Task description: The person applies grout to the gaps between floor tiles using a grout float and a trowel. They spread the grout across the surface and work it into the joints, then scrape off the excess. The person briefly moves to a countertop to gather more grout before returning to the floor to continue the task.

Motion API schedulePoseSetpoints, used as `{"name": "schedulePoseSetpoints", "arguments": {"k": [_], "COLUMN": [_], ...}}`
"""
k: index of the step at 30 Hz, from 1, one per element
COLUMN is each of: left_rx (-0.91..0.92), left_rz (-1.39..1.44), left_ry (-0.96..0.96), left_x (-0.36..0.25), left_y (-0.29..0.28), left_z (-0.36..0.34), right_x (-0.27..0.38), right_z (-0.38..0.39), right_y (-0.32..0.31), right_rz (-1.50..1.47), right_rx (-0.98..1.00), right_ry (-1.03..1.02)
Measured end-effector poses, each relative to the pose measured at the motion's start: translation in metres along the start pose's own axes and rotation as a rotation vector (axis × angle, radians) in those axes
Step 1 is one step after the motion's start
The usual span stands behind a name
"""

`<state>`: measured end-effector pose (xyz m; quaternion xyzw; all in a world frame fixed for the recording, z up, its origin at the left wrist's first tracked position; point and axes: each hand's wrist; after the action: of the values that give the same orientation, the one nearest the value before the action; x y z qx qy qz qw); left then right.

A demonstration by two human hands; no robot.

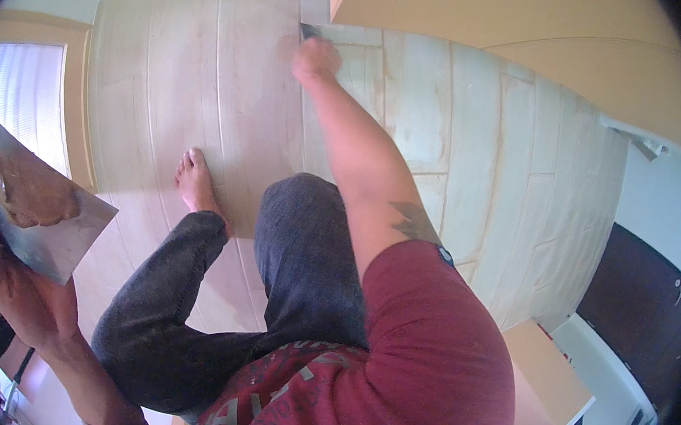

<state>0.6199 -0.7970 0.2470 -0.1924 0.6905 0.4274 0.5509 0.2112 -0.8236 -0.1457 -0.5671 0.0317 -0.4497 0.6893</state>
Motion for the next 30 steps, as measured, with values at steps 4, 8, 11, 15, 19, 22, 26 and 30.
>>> {"name": "schedulePoseSetpoints", "arguments": {"k": [4, 8, 11, 15, 19, 22, 26, 30], "left_rx": [-0.693, -0.980, -1.072, -1.134, -1.087, -1.098, -1.076, -1.077], "left_rz": [-0.128, -0.193, -0.238, -0.329, -0.326, -0.327, -0.351, -0.392], "left_ry": [-0.082, -0.088, -0.059, -0.080, -0.103, -0.129, -0.082, -0.068], "left_x": [0.008, 0.008, 0.011, 0.015, 0.012, 0.012, 0.016, 0.020], "left_y": [0.020, 0.045, 0.060, 0.075, 0.086, 0.086, 0.083, 0.089], "left_z": [-0.002, -0.022, -0.030, -0.037, -0.046, -0.050, -0.050, -0.049], "right_x": [0.054, 0.061, 0.037, 0.024, 0.008, -0.066, -0.161, -0.145], "right_z": [0.001, 0.013, 0.009, 0.012, 0.049, 0.063, 0.041, 0.025], "right_y": [0.026, 0.021, 0.004, 0.005, 0.008, -0.029, -0.066, -0.052], "right_rz": [-0.069, -0.084, -0.123, 0.026, -0.012, 0.000, 0.098, 0.055], "right_rx": [0.084, 0.099, -0.022, 0.175, 0.239, 0.026, -0.251, -0.043], "right_ry": [-0.101, -0.022, 0.058, -0.090, -0.188, 0.006, 0.227, 0.159]}}
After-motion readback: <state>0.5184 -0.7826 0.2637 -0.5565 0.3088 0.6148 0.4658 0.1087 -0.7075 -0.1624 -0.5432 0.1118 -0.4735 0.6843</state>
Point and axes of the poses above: each hand's wrist, its own z-axis away from the middle knuckle, its own y-axis out of the palm, x = y × z, and after that the axes turned 11 degrees about -z, right-handed
